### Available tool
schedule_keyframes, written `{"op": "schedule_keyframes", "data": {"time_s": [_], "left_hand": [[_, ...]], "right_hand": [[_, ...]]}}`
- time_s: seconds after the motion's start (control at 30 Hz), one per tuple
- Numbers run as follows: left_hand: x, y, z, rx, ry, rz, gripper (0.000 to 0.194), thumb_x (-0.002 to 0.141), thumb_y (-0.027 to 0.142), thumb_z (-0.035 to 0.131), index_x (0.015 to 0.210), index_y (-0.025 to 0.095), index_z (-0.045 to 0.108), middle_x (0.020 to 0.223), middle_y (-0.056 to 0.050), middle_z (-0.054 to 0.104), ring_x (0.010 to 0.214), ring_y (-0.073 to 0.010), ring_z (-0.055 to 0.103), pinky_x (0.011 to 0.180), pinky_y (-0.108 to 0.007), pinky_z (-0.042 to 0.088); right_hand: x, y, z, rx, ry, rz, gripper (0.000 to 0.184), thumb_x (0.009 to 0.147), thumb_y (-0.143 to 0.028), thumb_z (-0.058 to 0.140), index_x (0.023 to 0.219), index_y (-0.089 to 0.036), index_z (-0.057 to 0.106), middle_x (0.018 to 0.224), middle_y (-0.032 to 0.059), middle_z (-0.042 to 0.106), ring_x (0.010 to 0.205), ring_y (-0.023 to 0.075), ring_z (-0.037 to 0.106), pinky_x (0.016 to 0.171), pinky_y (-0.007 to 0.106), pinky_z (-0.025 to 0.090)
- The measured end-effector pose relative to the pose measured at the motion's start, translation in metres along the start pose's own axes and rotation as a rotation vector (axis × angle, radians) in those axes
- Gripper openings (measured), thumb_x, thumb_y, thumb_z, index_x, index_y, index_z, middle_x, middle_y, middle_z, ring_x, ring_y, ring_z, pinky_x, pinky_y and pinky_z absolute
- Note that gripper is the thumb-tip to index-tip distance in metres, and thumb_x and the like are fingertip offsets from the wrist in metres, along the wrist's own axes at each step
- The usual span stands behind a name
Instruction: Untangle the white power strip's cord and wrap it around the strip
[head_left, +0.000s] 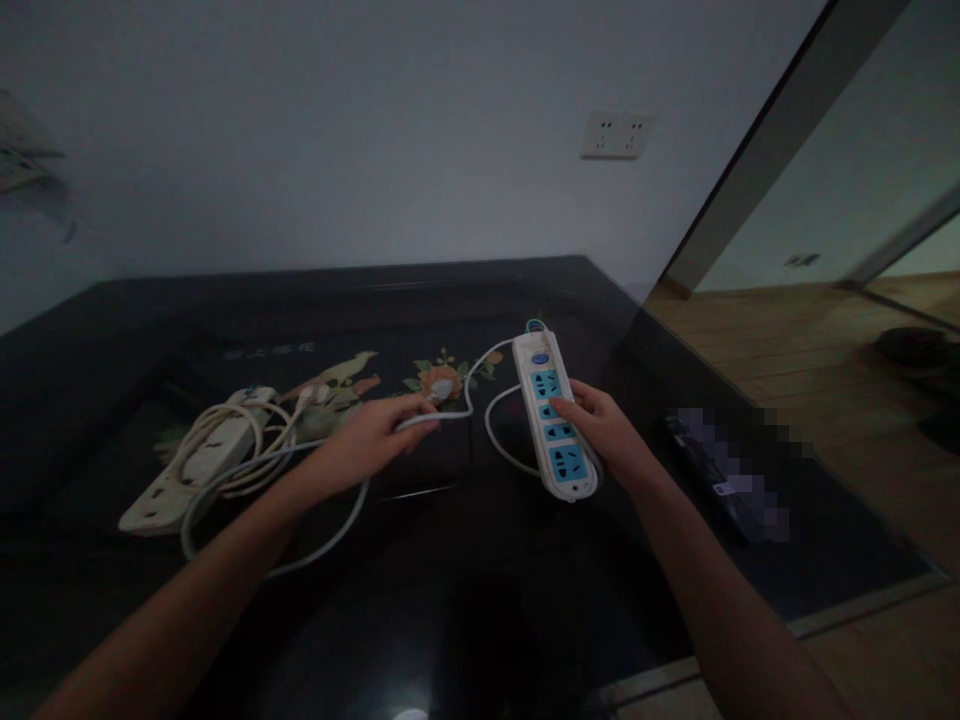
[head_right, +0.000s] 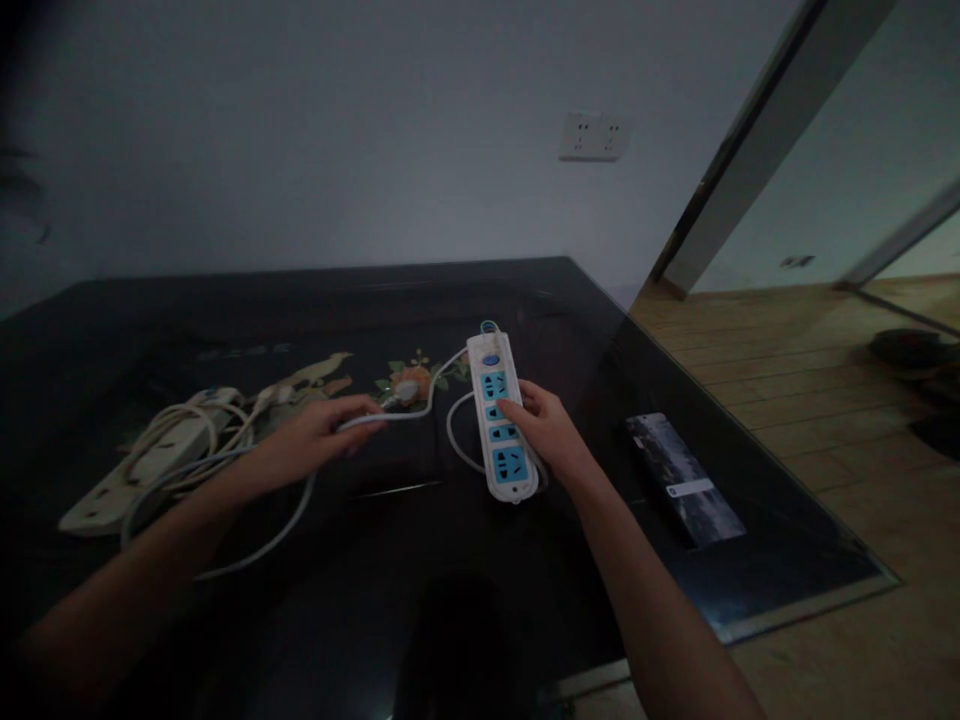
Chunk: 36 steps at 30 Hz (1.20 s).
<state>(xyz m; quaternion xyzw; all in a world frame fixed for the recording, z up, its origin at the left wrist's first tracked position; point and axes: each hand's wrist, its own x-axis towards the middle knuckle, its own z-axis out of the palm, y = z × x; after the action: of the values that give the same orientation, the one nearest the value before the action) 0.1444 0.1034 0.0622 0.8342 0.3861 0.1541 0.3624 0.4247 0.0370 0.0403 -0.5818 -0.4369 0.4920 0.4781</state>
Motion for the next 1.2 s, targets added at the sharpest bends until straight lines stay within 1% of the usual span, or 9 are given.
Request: {"op": "schedule_keyframes", "data": {"time_s": [0.1,0.2,0.3,0.4,0.6,0.73,0.83,0.9,1.2], "left_hand": [[-0.005,-0.004,-0.036,-0.134,0.184,-0.093,0.026,0.084,0.044,0.056,0.084,0.019,0.062,0.063,0.003,0.050,0.056,-0.0110,0.044,0.051,-0.023,0.032],[-0.013,-0.007,-0.059,-0.290,0.394,-0.177,0.027,0.083,0.045,0.060,0.079,0.018,0.060,0.059,0.005,0.043,0.050,-0.0075,0.037,0.046,-0.021,0.025],[-0.018,-0.010,-0.073,-0.432,0.567,-0.148,0.028,0.085,0.044,0.059,0.074,0.019,0.056,0.053,0.006,0.030,0.045,-0.0065,0.025,0.043,-0.023,0.019],[-0.020,-0.011,-0.079,-0.477,0.607,-0.100,0.026,0.085,0.042,0.060,0.073,0.019,0.057,0.051,0.006,0.026,0.044,-0.0070,0.022,0.043,-0.024,0.017],[-0.018,-0.005,-0.066,-0.039,0.448,-0.111,0.024,0.088,0.036,0.052,0.089,0.017,0.066,0.058,0.003,0.049,0.052,-0.0097,0.042,0.049,-0.023,0.030],[-0.014,0.005,-0.047,0.164,0.279,-0.020,0.030,0.091,0.036,0.046,0.105,0.021,0.067,0.080,-0.002,0.068,0.066,-0.0156,0.058,0.060,-0.026,0.043],[-0.014,0.011,-0.033,0.149,0.051,0.101,0.028,0.092,0.035,0.046,0.105,0.025,0.069,0.104,-0.002,0.072,0.095,-0.0193,0.063,0.085,-0.032,0.046],[-0.016,0.016,-0.023,0.105,-0.075,0.142,0.028,0.092,0.033,0.048,0.110,0.027,0.068,0.112,-0.002,0.070,0.103,-0.0190,0.063,0.092,-0.032,0.044],[-0.027,0.021,0.014,0.185,-0.308,0.199,0.033,0.091,0.033,0.051,0.122,0.029,0.062,0.118,-0.005,0.067,0.104,-0.0223,0.063,0.091,-0.033,0.046]], "right_hand": [[0.001,-0.001,-0.005,-0.028,0.045,-0.008,0.036,0.074,-0.037,0.064,0.105,-0.018,0.062,0.092,0.0075,0.073,0.072,0.0194,0.068,0.059,0.030,0.054],[0.002,-0.003,-0.014,-0.072,0.112,-0.016,0.035,0.073,-0.036,0.066,0.103,-0.017,0.063,0.090,0.0073,0.073,0.071,0.0193,0.069,0.057,0.028,0.054],[0.004,-0.004,-0.023,-0.133,0.196,-0.042,0.034,0.072,-0.034,0.067,0.101,-0.017,0.064,0.090,0.0064,0.073,0.071,0.0198,0.069,0.056,0.027,0.054],[0.005,-0.005,-0.028,-0.128,0.270,-0.049,0.033,0.071,-0.033,0.068,0.100,-0.018,0.065,0.086,0.0046,0.074,0.069,0.0198,0.069,0.055,0.027,0.054],[0.001,-0.007,-0.017,-0.073,0.226,-0.021,0.034,0.070,-0.036,0.068,0.100,-0.019,0.066,0.085,0.0042,0.074,0.068,0.0200,0.069,0.054,0.028,0.054],[-0.003,-0.007,-0.006,-0.053,0.160,-0.020,0.038,0.072,-0.041,0.068,0.103,-0.019,0.065,0.085,0.0046,0.073,0.068,0.0206,0.069,0.055,0.029,0.054],[-0.006,-0.006,-0.001,-0.051,0.110,-0.014,0.040,0.075,-0.043,0.067,0.107,-0.020,0.064,0.088,0.0050,0.073,0.071,0.0197,0.069,0.056,0.028,0.053],[-0.007,-0.007,0.001,-0.044,0.083,-0.007,0.041,0.075,-0.043,0.067,0.109,-0.020,0.064,0.088,0.0052,0.072,0.070,0.0189,0.068,0.055,0.027,0.053],[-0.015,-0.009,0.010,0.054,0.007,-0.008,0.040,0.074,-0.040,0.070,0.109,-0.022,0.063,0.090,0.0028,0.071,0.070,0.0157,0.066,0.057,0.025,0.052]]}}
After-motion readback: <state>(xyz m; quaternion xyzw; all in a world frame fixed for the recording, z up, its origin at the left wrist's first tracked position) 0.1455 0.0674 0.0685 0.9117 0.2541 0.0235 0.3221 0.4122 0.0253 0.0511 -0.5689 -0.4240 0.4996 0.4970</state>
